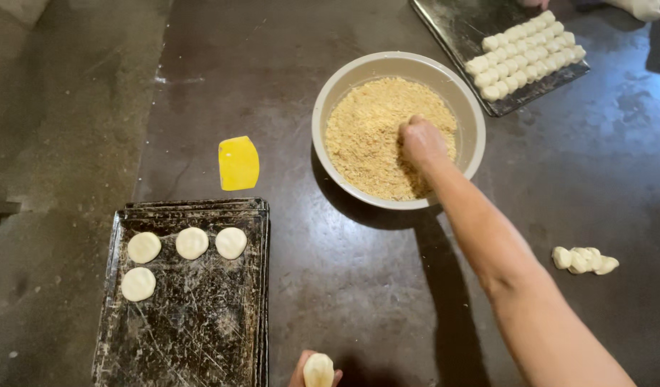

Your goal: The person prepares dough buns by hand, portioning small pieces of dough, dipping them into a bowl of crumbs, and arranging them on a metal tray.

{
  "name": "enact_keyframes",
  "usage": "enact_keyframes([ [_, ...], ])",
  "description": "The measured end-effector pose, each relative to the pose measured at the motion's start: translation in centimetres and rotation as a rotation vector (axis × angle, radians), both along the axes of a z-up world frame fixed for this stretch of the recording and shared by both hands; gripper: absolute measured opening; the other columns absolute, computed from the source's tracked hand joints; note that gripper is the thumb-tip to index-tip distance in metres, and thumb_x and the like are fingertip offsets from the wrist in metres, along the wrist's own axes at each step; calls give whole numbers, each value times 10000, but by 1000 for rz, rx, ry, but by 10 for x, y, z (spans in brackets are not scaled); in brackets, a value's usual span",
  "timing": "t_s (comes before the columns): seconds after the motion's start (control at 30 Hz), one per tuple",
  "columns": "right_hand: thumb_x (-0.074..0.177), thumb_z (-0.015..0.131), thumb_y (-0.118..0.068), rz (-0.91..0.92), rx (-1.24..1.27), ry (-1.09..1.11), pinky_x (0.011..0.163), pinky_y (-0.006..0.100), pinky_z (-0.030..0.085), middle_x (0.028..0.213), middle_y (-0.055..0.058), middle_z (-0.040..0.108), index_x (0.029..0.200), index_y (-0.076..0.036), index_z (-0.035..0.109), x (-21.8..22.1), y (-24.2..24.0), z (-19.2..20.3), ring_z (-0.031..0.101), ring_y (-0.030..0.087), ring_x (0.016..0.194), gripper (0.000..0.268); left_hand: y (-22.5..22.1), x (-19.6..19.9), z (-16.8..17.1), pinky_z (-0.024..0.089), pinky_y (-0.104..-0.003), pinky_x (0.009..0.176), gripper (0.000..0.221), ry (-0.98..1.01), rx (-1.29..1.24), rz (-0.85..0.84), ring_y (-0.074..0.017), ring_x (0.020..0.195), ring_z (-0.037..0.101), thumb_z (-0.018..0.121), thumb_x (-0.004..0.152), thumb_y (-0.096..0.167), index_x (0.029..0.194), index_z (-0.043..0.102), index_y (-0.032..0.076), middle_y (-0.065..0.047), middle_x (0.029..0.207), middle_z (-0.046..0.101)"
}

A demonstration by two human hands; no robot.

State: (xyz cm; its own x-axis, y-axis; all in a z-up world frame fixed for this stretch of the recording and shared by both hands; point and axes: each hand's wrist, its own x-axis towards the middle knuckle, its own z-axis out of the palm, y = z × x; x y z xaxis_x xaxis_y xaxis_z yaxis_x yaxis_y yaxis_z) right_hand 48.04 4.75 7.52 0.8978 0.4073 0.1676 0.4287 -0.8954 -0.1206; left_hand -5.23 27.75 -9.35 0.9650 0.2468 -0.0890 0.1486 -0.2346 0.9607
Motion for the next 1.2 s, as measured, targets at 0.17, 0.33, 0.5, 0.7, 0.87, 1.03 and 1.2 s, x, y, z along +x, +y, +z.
enact_keyframes([
  [0.17,921,698,-47,-92,347,55,849,458,549,1031,193,724,1059,-57,772,-12,-24,35,705,359,910,157,4,55,69,590,-286,741,414,105,-90,-148,-130,810,738,947,753,193,1014,651,66,-37,846,744],
  [0.33,858,716,-32,-107,191,146,826,449,564,983,206,753,1006,-66,816,-53,-38,42,720,357,900,182,-13,187,194,571,-323,746,350,171,-185,-270,-139,826,673,869,829,271,1037,695,50,-66,894,741],
  [0.5,896,754,-113,-307,787,455,762,372,569,928,156,789,1073,20,775,-91,-55,88,714,209,801,223,-45,316,246,575,-357,807,498,29,-27,-376,-218,926,747,854,812,314,1173,631,54,-132,1018,768],
  [0.7,907,742,-174,-233,933,547,809,301,583,984,107,812,1061,-11,801,-126,-41,137,742,161,854,231,-82,403,243,555,-421,771,368,-186,71,-432,-369,944,729,823,809,207,1046,605,29,-202,968,735],
  [0.87,827,749,-70,60,257,146,792,388,575,937,145,762,947,-42,805,-132,-8,142,733,311,849,136,-100,407,237,542,-452,751,340,-321,169,-415,-412,911,700,818,763,141,1017,620,32,-218,940,718],
  [1.03,822,721,-56,69,536,244,727,399,579,935,143,746,1002,-40,776,-134,-18,156,740,297,812,189,-93,410,245,557,-416,736,376,-194,21,-425,-355,873,733,874,724,182,983,639,43,-182,922,730],
  [1.2,823,715,-39,-11,311,122,746,423,580,924,137,754,868,-32,768,-139,-7,130,731,333,831,70,-100,403,233,566,-379,820,331,-468,172,-446,-334,975,709,725,772,-38,1088,656,33,-172,1020,721],
])
